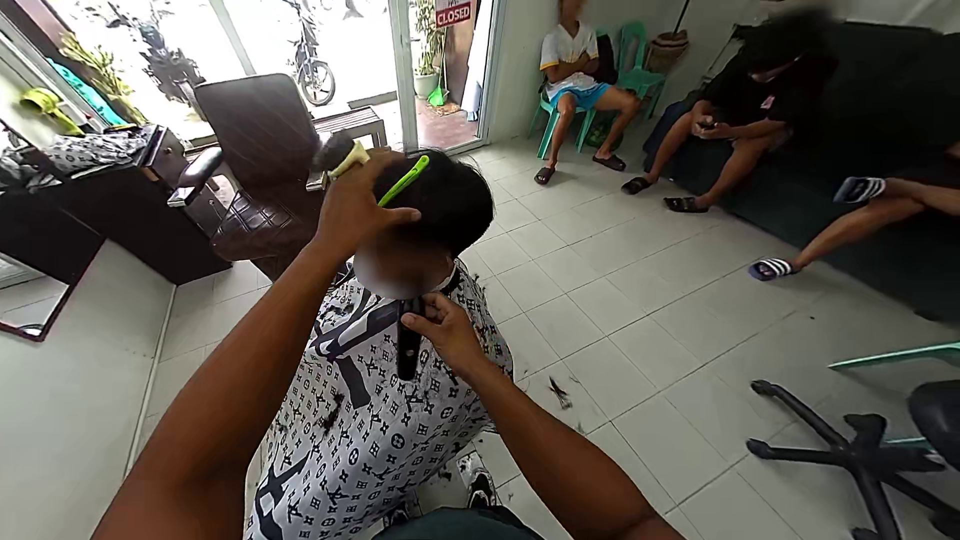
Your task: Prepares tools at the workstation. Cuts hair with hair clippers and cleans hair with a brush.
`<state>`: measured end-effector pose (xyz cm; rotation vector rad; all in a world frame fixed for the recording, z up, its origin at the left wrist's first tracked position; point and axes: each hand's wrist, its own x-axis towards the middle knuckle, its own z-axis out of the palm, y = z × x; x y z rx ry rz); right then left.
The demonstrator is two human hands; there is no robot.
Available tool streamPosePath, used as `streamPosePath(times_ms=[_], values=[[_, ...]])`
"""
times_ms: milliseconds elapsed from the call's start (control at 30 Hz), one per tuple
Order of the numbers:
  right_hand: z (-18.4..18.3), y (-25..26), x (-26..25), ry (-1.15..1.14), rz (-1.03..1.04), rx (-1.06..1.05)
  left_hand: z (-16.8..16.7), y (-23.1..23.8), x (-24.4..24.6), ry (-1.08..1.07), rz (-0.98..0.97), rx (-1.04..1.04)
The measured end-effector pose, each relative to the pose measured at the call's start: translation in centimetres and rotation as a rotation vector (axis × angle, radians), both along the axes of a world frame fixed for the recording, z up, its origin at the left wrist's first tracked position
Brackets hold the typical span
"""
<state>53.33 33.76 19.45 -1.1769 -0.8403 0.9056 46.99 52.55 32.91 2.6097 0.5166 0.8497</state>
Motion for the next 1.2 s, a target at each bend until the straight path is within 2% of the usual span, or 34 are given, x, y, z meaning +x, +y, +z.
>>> streamPosePath(times_ms=[133, 333, 1200], values=[[0.1, 3.6, -1.1, -0.033, -0.07, -0.032, -1.4, 1.4, 1.1, 0.164, 0.026, 0.018], [0.2, 5.6, -1.5, -0.07, -0.16, -0.035, -1.8, 1.8, 0.9, 0.169, 0.027, 0.003], [-0.5, 7.0, -1.5, -0.061, -0.192, -0.033, -2.1, 1.9, 0.7, 0.178, 0.017, 0.062]])
